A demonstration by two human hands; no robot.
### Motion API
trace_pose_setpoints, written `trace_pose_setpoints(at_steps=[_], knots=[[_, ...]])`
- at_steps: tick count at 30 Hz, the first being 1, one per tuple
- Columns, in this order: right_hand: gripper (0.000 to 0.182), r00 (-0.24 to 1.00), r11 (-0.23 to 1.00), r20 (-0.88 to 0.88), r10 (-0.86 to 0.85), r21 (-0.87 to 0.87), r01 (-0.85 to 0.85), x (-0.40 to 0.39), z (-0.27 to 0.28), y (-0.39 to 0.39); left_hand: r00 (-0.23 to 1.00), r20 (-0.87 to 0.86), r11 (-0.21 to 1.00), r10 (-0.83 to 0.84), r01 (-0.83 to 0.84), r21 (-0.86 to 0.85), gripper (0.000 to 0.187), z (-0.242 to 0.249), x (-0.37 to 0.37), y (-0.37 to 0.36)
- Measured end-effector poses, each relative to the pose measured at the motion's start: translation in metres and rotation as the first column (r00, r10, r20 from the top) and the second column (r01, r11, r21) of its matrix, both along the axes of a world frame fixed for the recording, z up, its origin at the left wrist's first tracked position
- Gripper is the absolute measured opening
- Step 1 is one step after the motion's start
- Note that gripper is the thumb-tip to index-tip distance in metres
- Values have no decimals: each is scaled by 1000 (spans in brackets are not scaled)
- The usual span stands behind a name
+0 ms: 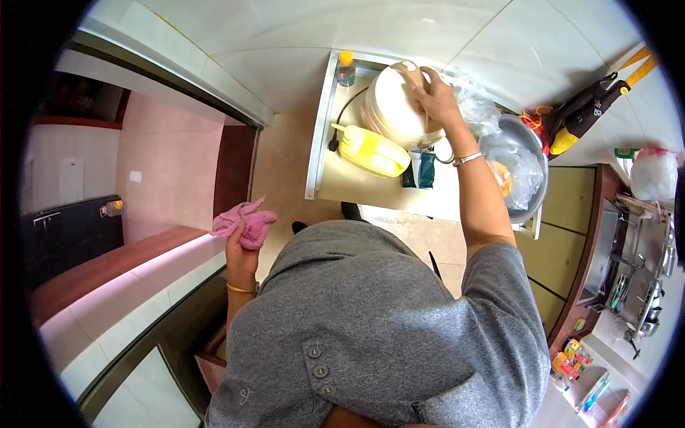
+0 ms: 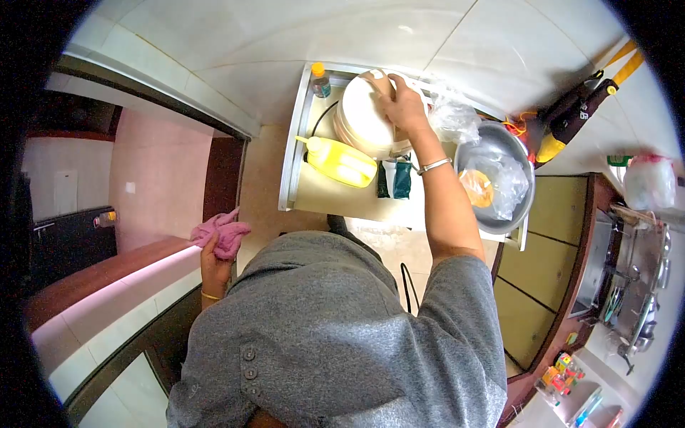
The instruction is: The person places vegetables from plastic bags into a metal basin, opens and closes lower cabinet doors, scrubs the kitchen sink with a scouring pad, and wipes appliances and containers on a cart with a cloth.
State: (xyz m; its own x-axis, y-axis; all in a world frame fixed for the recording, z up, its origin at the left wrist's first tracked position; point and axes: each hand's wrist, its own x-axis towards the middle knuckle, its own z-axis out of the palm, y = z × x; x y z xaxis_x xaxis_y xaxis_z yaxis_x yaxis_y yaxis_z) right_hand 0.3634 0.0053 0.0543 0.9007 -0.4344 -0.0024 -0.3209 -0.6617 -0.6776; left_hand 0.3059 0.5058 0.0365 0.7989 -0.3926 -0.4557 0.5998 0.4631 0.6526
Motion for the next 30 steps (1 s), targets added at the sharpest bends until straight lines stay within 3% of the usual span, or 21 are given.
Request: trace_pose_setpoints(at_steps=[2, 5, 7, 9, 17, 23, 27, 30], knots=[[50, 999, 977, -43, -11, 212, 20, -7, 13, 1, 1000, 3, 1000, 6, -6, -22, 52, -5, -5, 2], [51, 978, 994, 176, -110, 40, 105, -19, -11, -8, 993, -4, 992, 118, -118, 41, 51, 12, -14, -12], [49, 944, 963, 243, -225, 201, 178, -32, -29, -28, 989, 15, 986, 147, -148, 77, 48, 26, -16, -18], [47, 922, 905, 269, -279, 394, 159, -51, -12, -38, 993, -22, 992, 119, -118, 37, 49, 16, -19, -6], [42, 754, 709, 336, -564, 666, 233, -80, 9, -67, 986, -85, 990, 143, -141, 25, 39, -13, -24, 6], [42, 739, 665, 327, -589, 716, 213, -79, 49, -85, 995, 29, 995, 95, -95, 21, 44, 9, -18, -8], [43, 736, 673, 374, -564, 724, 148, -73, 57, -81, 994, -26, 995, 102, -102, 1, 46, 2, -23, -6], [47, 753, 729, 376, -541, 656, 196, -59, 44, -73, 989, -118, 995, 94, -98, -27, 46, -23, -26, 10]])
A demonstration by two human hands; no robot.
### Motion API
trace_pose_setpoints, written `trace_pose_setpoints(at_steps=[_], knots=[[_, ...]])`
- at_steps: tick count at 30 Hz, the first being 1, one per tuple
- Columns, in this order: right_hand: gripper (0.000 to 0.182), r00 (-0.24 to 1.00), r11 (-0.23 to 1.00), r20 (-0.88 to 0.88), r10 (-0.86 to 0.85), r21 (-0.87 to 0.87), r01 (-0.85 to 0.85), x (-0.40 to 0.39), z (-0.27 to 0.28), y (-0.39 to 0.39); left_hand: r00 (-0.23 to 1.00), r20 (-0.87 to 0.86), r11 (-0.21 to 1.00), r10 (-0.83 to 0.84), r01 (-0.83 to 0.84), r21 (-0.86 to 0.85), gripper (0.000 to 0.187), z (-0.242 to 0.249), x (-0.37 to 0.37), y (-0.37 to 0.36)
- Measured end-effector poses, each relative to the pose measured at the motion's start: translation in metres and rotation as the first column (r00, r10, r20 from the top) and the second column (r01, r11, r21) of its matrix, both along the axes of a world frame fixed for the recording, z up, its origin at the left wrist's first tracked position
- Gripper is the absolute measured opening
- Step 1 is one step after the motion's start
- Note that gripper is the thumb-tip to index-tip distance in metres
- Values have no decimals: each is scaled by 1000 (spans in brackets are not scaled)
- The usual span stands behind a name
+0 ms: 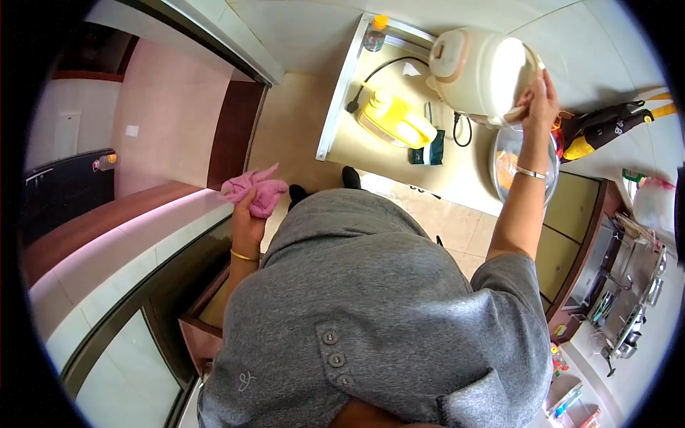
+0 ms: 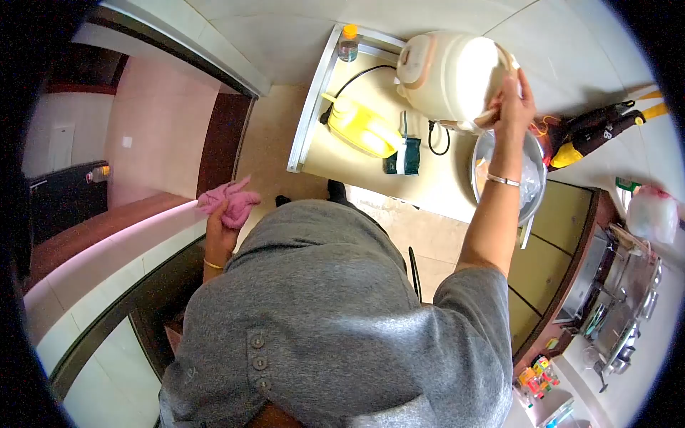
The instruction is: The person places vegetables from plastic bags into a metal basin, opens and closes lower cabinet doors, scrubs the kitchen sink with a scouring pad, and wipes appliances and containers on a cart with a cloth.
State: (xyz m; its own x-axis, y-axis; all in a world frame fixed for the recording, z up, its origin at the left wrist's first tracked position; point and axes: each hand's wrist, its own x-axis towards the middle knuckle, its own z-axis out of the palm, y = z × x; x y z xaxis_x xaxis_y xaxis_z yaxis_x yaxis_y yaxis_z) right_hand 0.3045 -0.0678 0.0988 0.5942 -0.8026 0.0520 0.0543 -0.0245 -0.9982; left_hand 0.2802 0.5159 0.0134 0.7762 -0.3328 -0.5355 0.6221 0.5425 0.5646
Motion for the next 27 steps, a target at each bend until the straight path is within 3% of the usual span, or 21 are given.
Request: trace_pose_setpoints(at_steps=[3, 7, 11, 12, 13, 16, 21, 25, 27], knots=[[45, 987, 998, -161, -26, -69, 15, 18, -13, 25, 999, -27, 1000, 16, -17, -12, 45, -3, -2, 1], [48, 937, 941, -348, -13, -320, -106, 46, -43, 60, 998, 53, 998, -34, 31, 45, 46, 1, -2, -3], [52, 964, 873, -264, -12, -474, -119, 75, -51, 113, 985, 83, 987, -151, 146, 72, 49, 18, 0, -13], [47, 946, 807, -307, -107, -583, -98, 87, -65, 122, 975, 105, 975, -194, 180, 128, 50, 27, 1, -22], [43, 933, 783, -326, -152, -616, -88, 87, -57, 136, 960, 90, 963, -265, 260, 72, 51, 13, 5, -11], [35, 935, 752, -326, -142, -649, -112, 89, -41, 154, 923, 50, 922, -382, 384, -53, 51, -5, 12, 0], [39, 938, 786, -333, -99, -605, -132, 80, -30, 160, 950, -134, 959, -284, 280, -47, 47, 2, 8, -9], [36, 949, 793, -292, -118, -603, -87, 75, -31, 160, 968, -106, 967, -228, 237, 90, 44, 39, 11, -37], [36, 945, 797, -306, -113, -596, -97, 72, -35, 154, 948, -138, 955, -286, 293, 36, 44, 21, 17, -26]])
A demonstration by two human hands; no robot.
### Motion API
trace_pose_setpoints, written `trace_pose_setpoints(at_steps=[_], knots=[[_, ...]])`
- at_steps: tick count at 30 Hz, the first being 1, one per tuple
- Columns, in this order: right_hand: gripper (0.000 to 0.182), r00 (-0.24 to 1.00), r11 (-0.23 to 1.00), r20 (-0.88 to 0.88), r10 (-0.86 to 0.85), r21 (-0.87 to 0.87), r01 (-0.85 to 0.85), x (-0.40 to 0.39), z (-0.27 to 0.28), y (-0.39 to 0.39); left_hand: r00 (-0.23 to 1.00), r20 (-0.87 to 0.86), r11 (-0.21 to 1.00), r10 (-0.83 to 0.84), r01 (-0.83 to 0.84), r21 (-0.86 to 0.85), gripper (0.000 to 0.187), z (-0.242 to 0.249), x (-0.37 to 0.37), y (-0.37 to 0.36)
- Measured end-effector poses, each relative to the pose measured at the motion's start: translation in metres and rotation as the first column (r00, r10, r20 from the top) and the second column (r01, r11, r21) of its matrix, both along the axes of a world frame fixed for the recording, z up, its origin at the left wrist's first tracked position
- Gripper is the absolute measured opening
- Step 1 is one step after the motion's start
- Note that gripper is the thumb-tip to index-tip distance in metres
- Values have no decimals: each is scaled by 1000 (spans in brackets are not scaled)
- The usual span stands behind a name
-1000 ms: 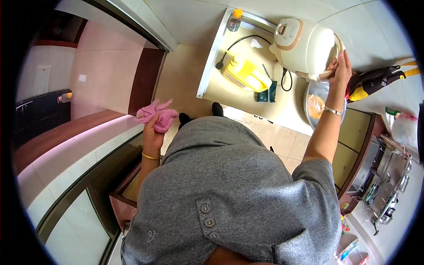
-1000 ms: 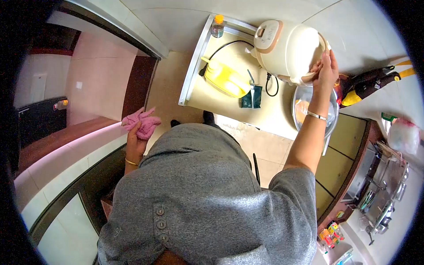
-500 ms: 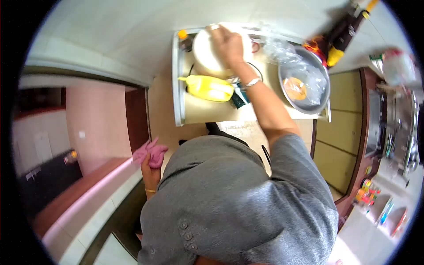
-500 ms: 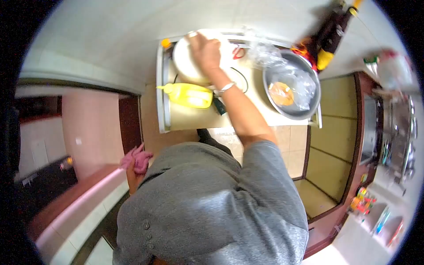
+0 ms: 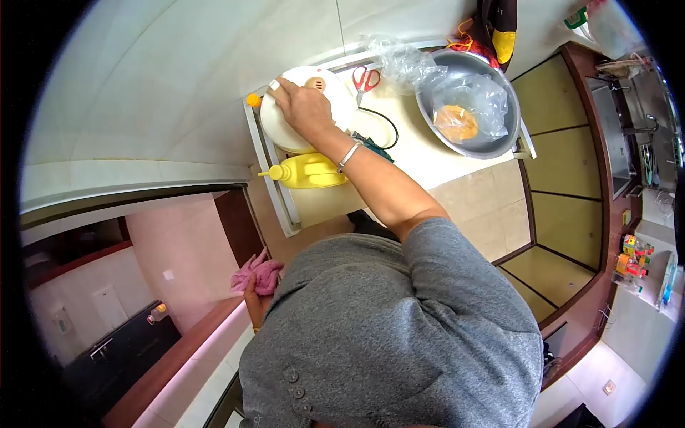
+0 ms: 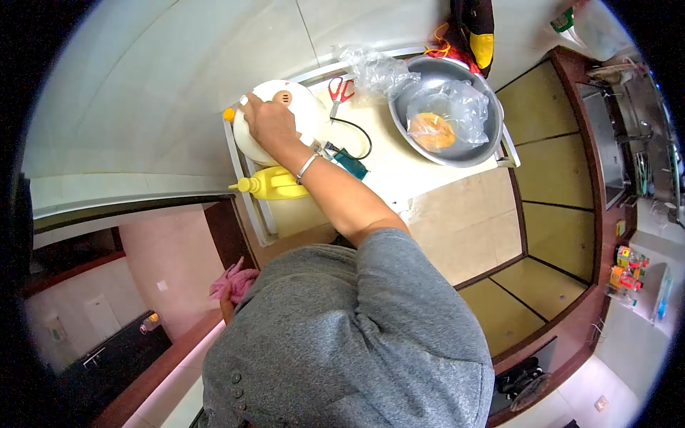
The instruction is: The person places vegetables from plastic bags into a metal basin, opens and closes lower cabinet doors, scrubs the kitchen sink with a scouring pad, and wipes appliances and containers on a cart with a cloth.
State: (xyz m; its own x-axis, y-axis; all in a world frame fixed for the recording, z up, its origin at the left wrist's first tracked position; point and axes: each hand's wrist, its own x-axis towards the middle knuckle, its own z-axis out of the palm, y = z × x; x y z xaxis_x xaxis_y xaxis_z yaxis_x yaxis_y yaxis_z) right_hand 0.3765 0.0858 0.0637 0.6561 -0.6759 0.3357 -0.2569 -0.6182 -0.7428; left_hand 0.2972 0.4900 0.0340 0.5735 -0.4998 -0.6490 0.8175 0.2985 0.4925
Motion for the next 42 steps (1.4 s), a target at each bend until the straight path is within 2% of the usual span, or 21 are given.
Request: trace_pose_setpoints(at_steps=[3, 6, 8, 10, 13, 15, 17, 18, 20, 22, 25, 26, 28, 32, 34, 37, 38, 41, 42], knots=[[36, 999, 999, 0, 42, 23, -42, -4, -6, -9, 993, -3, 989, -120, 120, -84, 43, -21, 16, 6], [42, 999, 998, -13, -32, -55, 32, 2, -20, -15, 988, 80, 985, -134, 142, -97, 44, -21, 12, 8], [49, 991, 994, -95, 97, 60, -92, 3, -20, -26, 986, 143, 993, -88, 98, -63, 44, -15, 12, -4], [53, 965, 976, -148, 218, 57, -212, 6, -24, -41, 981, 181, 996, -67, 77, -47, 44, -11, 16, -14], [52, 982, 964, -130, 138, -208, -163, -24, 8, -32, 990, 131, 997, -59, 65, -42, 43, -2, 17, -19], [45, 970, 936, 32, 240, -271, -223, -53, 30, -15, 996, 92, 1000, 13, -14, 6, 42, -8, 14, -13], [40, 882, 891, -191, 432, -63, -450, -85, 37, 7, 994, 85, 997, 62, -65, 28, 42, -15, 10, -5], [39, 811, 851, -342, 474, -59, -522, -97, 34, 16, 992, 99, 997, 72, -75, 29, 42, -19, 8, 0], [33, 804, 805, -379, 458, -205, -556, -111, 8, 30, 991, 116, 997, 71, -73, 16, 41, -25, 3, 9], [29, 839, 791, -365, 403, -322, -520, -112, -11, 38, 990, 132, 999, 45, -43, -17, 40, -27, 4, 11], [26, 888, 881, -348, 301, -254, -399, -109, -13, 53, 983, 174, 997, 62, -69, 37, 38, -14, 0, 1], [29, 871, 914, -392, 296, -150, -377, -108, -15, 61, 981, 180, 997, 69, -74, 25, 38, -13, 0, -2], [37, 857, 939, -386, 342, 180, -294, -106, -4, 86, 979, 190, 998, 69, -70, 1, 40, -10, 4, -8], [50, 879, 830, -316, 358, 538, -145, -86, -37, 130, 952, 300, 998, -63, 65, 5, 37, 12, 20, -36], [51, 913, 847, -284, 293, 521, -110, -76, -33, 144, 927, 372, 996, -54, 23, 87, 37, 13, 26, -54], [49, 943, 783, -221, 247, 619, -60, -66, -28, 153, 859, 506, 980, -74, -30, 194, 39, 21, 30, -87], [48, 939, 768, -205, 275, 635, -86, -66, -30, 151, 827, 556, 973, -84, -53, 226, 39, 23, 32, -96], [42, 914, 693, -134, 384, 695, -190, -69, -37, 133, 754, 606, 932, -255, 25, 360, 45, 12, 45, -112], [40, 891, 647, -52, 452, 707, -287, -75, -44, 122, 672, 668, 913, -320, 30, 407, 48, 5, 48, -118]])
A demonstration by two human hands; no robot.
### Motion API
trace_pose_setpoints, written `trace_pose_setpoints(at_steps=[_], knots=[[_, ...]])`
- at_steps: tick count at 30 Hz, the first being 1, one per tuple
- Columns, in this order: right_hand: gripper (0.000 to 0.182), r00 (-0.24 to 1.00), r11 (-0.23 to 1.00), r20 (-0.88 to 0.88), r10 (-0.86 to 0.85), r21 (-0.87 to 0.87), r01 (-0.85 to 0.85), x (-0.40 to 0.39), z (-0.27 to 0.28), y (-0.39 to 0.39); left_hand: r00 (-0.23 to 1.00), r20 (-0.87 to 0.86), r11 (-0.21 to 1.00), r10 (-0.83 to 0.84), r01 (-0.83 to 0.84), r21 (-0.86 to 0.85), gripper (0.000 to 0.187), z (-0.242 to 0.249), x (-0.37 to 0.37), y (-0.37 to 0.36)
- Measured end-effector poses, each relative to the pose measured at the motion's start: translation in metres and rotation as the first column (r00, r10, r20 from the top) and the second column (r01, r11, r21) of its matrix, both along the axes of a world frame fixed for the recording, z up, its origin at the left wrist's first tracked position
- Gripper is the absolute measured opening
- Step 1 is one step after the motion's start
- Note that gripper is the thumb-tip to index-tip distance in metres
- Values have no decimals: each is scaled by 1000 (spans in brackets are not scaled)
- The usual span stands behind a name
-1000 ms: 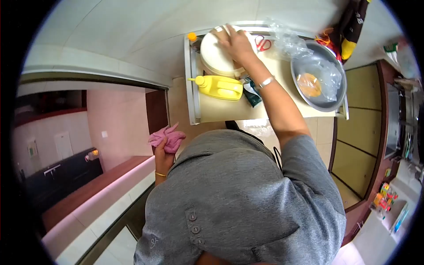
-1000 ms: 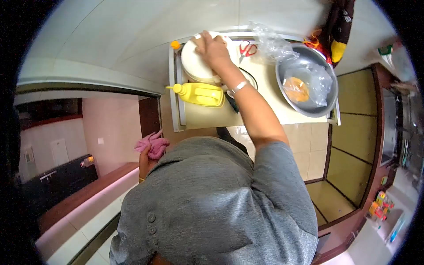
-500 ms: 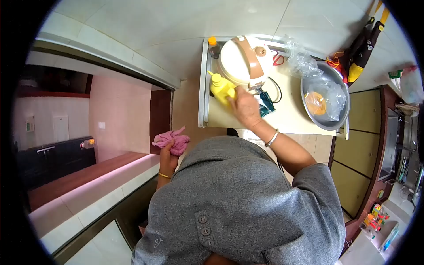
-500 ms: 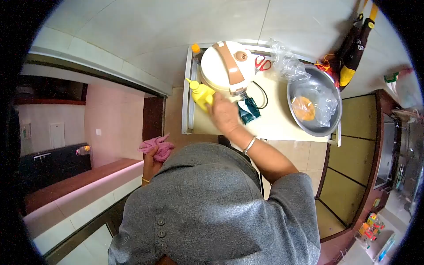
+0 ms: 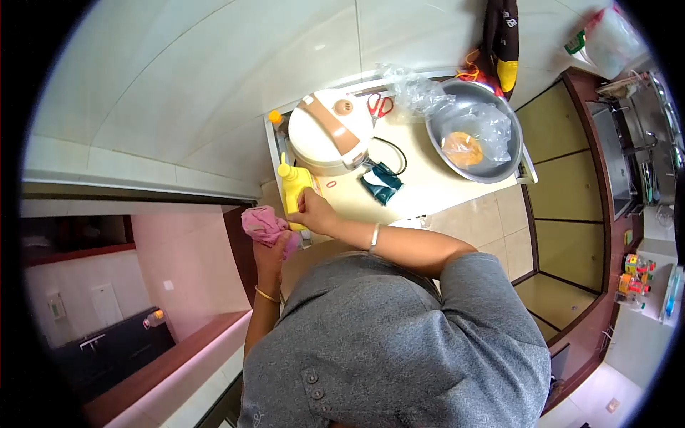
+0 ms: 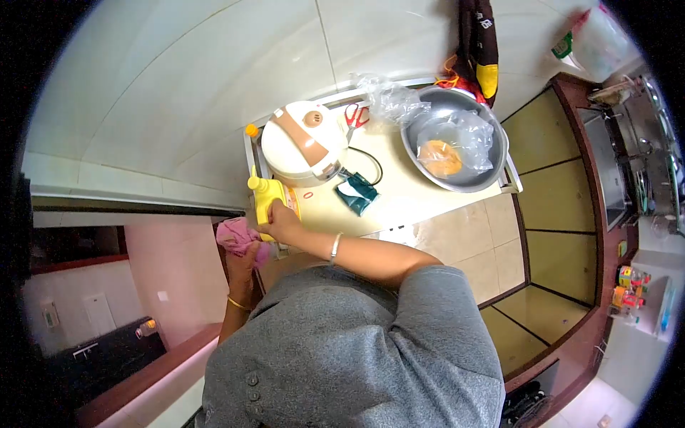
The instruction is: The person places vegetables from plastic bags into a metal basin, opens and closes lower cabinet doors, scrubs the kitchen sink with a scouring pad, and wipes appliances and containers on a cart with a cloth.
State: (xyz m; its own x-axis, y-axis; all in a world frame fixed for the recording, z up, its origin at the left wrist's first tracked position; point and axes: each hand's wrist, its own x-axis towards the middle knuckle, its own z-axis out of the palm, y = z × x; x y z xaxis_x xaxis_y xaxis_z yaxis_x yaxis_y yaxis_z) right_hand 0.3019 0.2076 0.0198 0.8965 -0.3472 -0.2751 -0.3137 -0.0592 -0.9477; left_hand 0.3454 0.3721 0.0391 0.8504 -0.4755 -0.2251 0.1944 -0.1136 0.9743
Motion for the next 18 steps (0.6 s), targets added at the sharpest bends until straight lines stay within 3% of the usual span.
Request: trace_pose_setpoints(at_steps=[2, 3, 6, 7, 9, 10, 11, 12, 13, 14, 16, 18], knots=[[37, 979, 985, 146, 140, 79, -152, -15, -22, -17, 974, 204, 991, -101, 80, 108, 53, -11, 6, -8], [31, 986, 987, 81, 149, 55, -154, -25, -11, -23, 979, 183, 958, -88, 33, 285, 61, 3, 0, -17], [24, 878, 882, 101, 467, 12, -471, -38, -5, -40, 889, 425, 940, -171, 19, 340, 62, 24, -6, -39], [19, 793, 779, 15, 609, -203, -594, -41, 13, -53, 890, 414, 938, -193, 43, 344, 62, 22, -4, -42], [22, 666, 639, -207, 716, -189, -746, -40, 26, -108, 893, 387, 930, -229, 84, 358, 64, 13, -2, -35], [30, 689, 651, -323, 649, -234, -723, -40, 40, -148, 907, 354, 930, -226, 92, 356, 63, 6, 0, -30], [30, 868, 737, -219, 446, -461, -495, -44, 33, -190, 921, 321, 929, -222, 101, 355, 62, -4, 2, -26], [31, 891, 666, -434, 133, -627, -405, -34, 9, -238, 933, 289, 930, -215, 107, 351, 61, -9, 4, -24], [43, 913, 621, -355, -203, -767, -161, -43, 25, -268, 930, 297, 936, -215, 109, 334, 57, -9, 4, -24], [56, 896, 379, -217, -387, -923, -59, -43, 26, -290, 928, 305, 942, -214, 113, 317, 54, -9, 4, -26], [62, 777, 208, -143, -613, -978, -16, -43, 37, -303, 937, 286, 953, -202, 121, 276, 48, -6, 1, -29], [54, 807, 77, -95, -582, -995, -62, -43, 6, -322, 957, 234, 965, -173, 117, 235, 41, -3, 0, -28]])
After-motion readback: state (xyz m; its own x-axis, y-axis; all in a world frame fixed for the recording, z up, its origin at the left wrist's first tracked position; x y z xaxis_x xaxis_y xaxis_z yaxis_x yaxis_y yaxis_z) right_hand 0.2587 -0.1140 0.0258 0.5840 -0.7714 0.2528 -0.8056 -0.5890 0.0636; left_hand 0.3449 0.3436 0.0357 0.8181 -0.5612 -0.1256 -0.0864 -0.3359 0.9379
